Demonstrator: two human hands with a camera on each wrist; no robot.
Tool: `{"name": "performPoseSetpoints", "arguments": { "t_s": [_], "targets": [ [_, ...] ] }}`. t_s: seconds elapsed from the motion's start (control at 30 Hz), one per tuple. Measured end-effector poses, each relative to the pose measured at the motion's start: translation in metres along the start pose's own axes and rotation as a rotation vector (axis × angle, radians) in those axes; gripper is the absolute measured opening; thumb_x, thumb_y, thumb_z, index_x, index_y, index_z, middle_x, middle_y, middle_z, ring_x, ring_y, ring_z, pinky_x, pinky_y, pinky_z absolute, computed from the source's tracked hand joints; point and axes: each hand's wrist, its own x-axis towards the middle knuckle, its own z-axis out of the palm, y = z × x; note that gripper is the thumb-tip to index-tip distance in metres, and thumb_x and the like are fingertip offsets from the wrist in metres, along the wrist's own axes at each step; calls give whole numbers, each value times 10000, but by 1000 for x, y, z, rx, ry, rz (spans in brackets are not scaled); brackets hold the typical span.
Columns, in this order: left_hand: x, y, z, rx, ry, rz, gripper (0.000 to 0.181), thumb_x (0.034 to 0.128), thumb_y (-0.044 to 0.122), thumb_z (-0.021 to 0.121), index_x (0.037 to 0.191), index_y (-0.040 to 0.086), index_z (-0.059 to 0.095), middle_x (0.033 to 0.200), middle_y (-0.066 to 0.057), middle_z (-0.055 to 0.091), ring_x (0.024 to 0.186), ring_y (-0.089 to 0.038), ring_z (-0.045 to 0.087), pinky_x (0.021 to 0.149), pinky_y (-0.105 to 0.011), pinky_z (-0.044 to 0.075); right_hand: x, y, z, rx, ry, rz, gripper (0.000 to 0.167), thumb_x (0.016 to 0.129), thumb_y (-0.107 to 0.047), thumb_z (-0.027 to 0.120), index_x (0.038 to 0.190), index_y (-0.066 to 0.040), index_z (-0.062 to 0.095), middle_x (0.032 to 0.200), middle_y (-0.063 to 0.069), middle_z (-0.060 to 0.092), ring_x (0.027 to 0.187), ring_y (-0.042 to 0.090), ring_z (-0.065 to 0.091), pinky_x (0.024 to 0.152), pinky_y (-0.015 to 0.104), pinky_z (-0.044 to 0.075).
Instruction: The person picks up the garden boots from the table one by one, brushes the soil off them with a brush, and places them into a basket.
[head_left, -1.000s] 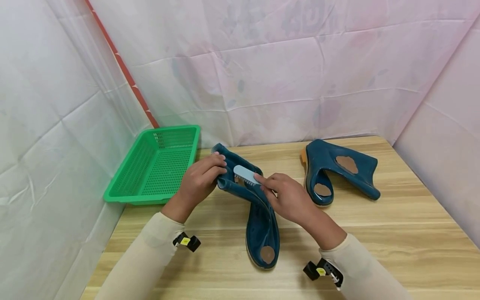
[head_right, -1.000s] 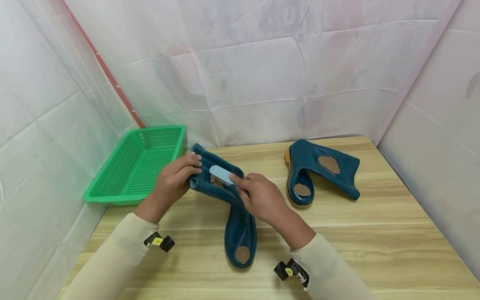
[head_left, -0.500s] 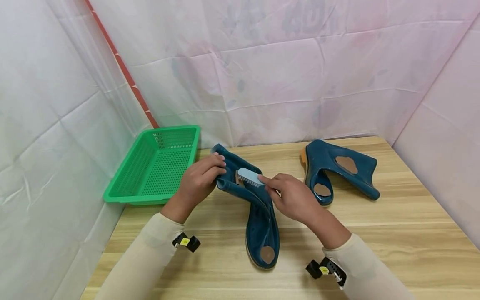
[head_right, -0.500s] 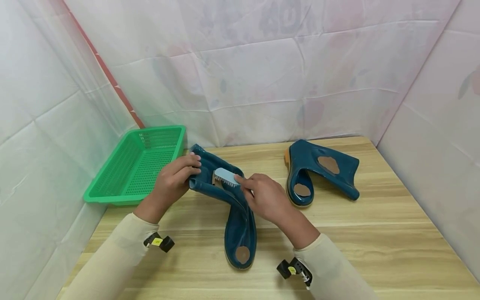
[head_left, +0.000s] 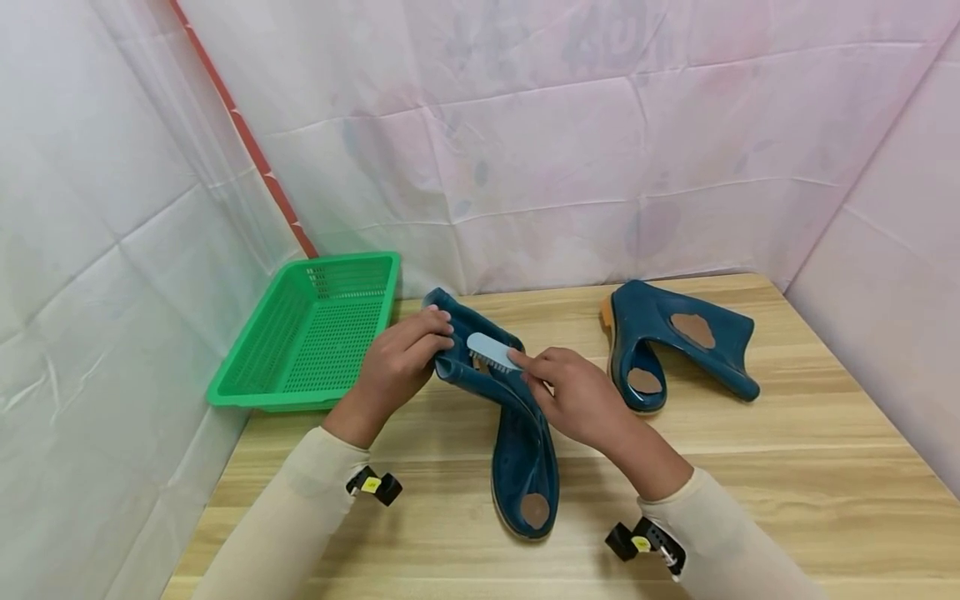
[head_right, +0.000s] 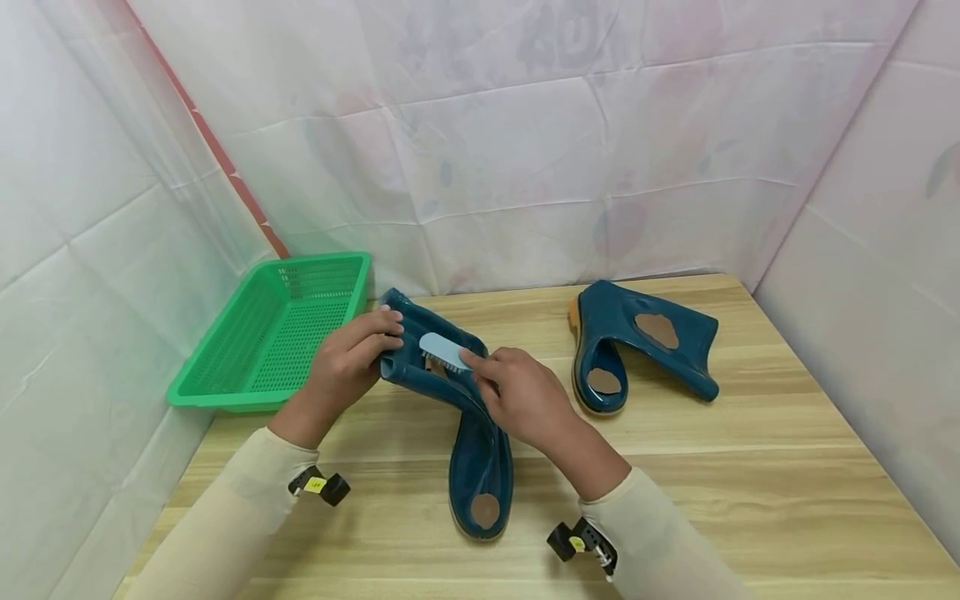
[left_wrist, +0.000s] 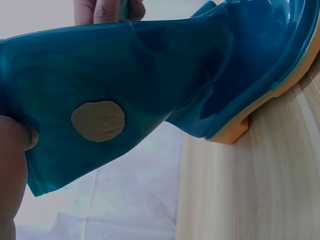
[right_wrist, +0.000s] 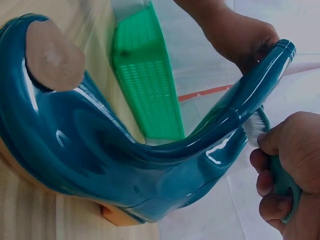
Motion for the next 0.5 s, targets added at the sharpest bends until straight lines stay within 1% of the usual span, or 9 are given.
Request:
{"name": "performPoseSetpoints", "arguments": {
  "t_s": [0.27,0.43,0.5],
  "targets": [
    [-2,-2,1,0,10,10,92,933,-88,680,924,3,690,1043,-142,696,1069,-289,704,1005,-414,534,-4,5,1,-30,-8,6,404,988,-103,689,1387,-152,658,852,-60,595,673,73,453,538,251,413],
    [-2,-1,1,2,9,6,92,934,-90,676,923,0,689,1042,-144,696,1067,-290,705,1003,-413,535,-6,10,-1,-45,-33,32,393,995,-110,679,1385,-158,660,811,-84,566,640,66,440,521,254,402],
    [-2,-1,0,1,9,3,98,928,-98,678,924,-1,688,1043,-144,695,1067,-290,704,1003,-413,535,-6,11,-2,-55,-18,34,390,995,-116,682,1381,-163,663,812,-77,577,645,70,446,521,255,402]
  ]
}}
